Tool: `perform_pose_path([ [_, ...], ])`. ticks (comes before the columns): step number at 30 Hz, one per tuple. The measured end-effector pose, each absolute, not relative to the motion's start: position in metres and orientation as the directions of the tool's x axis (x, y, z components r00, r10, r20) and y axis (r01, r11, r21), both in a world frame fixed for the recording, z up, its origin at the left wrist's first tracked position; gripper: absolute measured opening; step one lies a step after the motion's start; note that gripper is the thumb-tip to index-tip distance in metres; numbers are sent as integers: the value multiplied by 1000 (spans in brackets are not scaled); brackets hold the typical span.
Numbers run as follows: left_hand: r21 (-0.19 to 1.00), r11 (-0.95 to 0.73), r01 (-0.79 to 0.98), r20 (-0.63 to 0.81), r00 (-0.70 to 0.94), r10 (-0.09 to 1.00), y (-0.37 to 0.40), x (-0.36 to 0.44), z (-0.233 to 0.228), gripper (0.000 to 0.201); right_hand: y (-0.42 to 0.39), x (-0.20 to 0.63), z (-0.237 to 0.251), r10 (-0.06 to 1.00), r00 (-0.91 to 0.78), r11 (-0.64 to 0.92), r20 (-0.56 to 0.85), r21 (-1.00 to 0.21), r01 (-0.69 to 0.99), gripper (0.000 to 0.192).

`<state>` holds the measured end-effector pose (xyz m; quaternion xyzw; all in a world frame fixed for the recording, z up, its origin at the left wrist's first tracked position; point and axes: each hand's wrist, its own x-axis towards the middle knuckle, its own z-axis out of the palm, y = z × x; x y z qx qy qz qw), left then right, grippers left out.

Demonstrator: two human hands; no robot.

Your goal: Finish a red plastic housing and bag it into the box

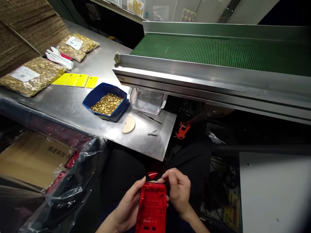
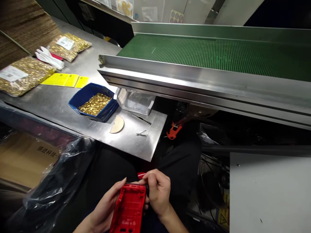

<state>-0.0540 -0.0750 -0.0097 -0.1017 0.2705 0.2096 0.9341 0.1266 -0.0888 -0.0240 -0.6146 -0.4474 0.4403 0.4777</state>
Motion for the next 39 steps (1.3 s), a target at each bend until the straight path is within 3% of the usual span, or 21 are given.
perform_pose_path([
  [3,-68,892,-447,-548,764,341,-77,-58,-12,64,-91,138,-39,878,466,-195,-112,-972,133,40],
  [5,-45,878,-476,-558,742,373,-77,-59,-12,63,-86,150,-45,859,496,-222,-127,-965,139,42],
  [8,10,850,-526,-582,688,433,-76,-57,-10,65,-71,167,-48,915,388,-233,-108,-929,289,33],
  [12,98,829,-550,-635,607,478,-70,-48,-8,67,-32,169,-47,983,181,-133,-42,-838,529,25],
  [21,121,801,-586,-629,579,518,-64,-45,2,60,74,133,-65,997,-70,38,-19,-684,728,23],
  [28,139,757,-638,-623,537,568,-68,-55,1,61,69,138,-60,993,-92,3,-75,-760,650,9],
  [33,133,742,-657,-600,543,588,-67,-55,-3,62,27,147,-44,987,-44,-116,-156,-872,476,20],
  [39,89,731,-676,-617,539,574,-63,-54,-2,62,-23,154,-4,973,-5,-217,-230,-924,315,29],
])
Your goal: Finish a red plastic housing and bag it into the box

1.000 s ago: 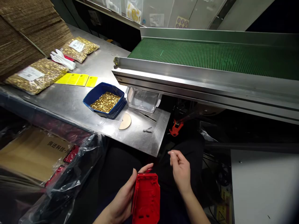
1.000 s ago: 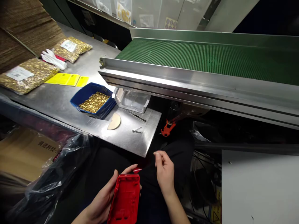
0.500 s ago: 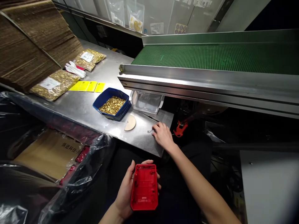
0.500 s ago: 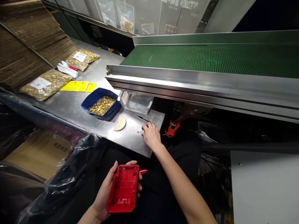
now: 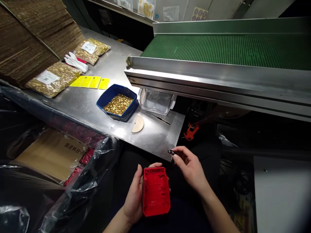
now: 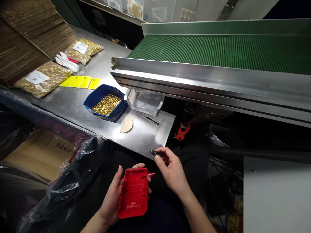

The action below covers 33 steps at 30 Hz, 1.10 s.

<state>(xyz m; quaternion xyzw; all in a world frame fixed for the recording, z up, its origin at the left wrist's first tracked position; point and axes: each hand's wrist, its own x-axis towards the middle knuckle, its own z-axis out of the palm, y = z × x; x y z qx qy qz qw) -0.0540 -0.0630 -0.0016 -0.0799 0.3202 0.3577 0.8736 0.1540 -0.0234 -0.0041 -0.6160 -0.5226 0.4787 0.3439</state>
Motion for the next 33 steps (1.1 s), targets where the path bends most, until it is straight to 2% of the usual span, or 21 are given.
perform_pose_path([
  [4,169,730,-663,-607,513,607,-64,-54,-4,62,-44,145,29,963,-10,-244,-269,-888,390,22],
  [7,216,716,-664,-581,502,640,-65,-52,-5,59,-52,132,44,980,-82,-121,-182,-868,482,18],
  [11,282,738,-613,-574,508,642,-65,-50,0,61,-56,119,45,977,-199,60,-72,-808,586,23],
  [15,343,735,-584,-550,509,662,-65,-50,4,62,-58,114,39,964,-263,142,-35,-768,624,20],
  [26,441,738,-511,-558,487,672,-67,-48,1,57,-62,114,42,958,-288,210,12,-713,669,19],
  [33,430,774,-465,-605,488,629,-67,-47,5,59,-66,115,47,956,-292,229,16,-660,715,22],
])
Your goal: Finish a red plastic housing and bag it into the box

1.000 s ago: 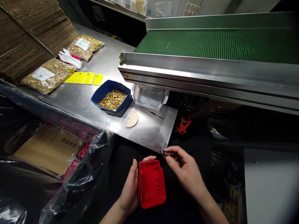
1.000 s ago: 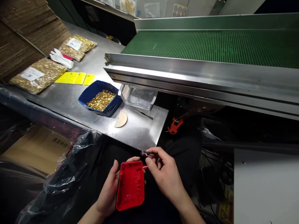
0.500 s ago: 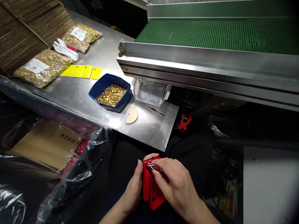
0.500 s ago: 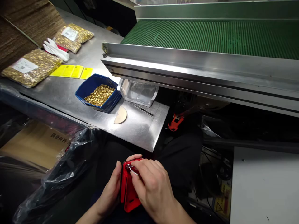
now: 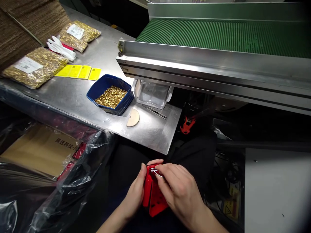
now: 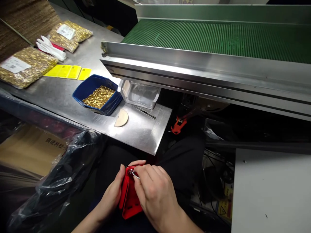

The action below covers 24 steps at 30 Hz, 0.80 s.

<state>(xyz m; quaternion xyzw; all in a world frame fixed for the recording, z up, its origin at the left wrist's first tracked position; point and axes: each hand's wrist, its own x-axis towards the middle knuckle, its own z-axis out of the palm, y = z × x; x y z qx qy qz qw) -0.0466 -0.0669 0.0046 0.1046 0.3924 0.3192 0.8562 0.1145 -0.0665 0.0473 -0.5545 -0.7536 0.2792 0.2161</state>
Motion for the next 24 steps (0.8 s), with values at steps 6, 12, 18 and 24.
perform_pose_path([
  [6,451,787,-421,-664,430,611,-67,-43,11,55,-71,117,44,958,-284,225,26,-683,695,19],
  [12,434,804,-407,-710,395,583,-68,-41,16,54,-72,117,38,958,-284,213,21,-715,666,21],
  [18,235,851,-469,-788,421,450,-72,-38,11,58,-63,132,36,977,-142,-76,-161,-878,473,20],
  [24,104,813,-572,-697,542,470,-70,-41,8,58,-68,146,33,964,108,-265,-242,-879,396,14],
])
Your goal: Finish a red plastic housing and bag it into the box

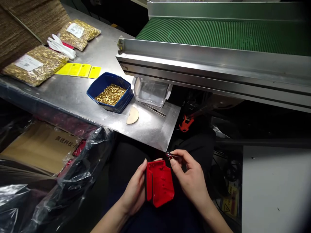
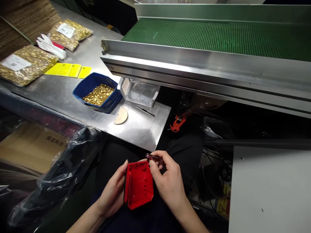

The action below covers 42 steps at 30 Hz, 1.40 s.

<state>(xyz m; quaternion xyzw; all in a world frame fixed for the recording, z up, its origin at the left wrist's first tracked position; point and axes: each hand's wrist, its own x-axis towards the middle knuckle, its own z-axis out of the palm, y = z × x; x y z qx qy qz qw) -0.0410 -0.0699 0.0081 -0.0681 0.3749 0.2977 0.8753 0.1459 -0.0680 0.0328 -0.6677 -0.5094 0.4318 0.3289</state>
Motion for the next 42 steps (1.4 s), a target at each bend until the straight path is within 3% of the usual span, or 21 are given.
perform_pose_path([
  [6,-71,837,-543,-613,686,393,-72,-48,9,69,-73,149,43,985,-143,-19,-96,-886,463,25],
  [13,26,863,-504,-663,638,392,-80,-47,12,67,-76,143,54,936,-351,185,-12,-831,524,22],
  [19,60,865,-499,-634,650,419,-82,-47,13,66,-77,137,53,926,-375,267,54,-797,543,24],
  [25,43,861,-507,-629,656,418,-82,-47,14,66,-79,136,53,933,-356,246,51,-813,527,24],
  [42,89,875,-476,-705,590,393,-78,-46,13,61,-79,133,51,917,-392,324,74,-710,625,27],
])
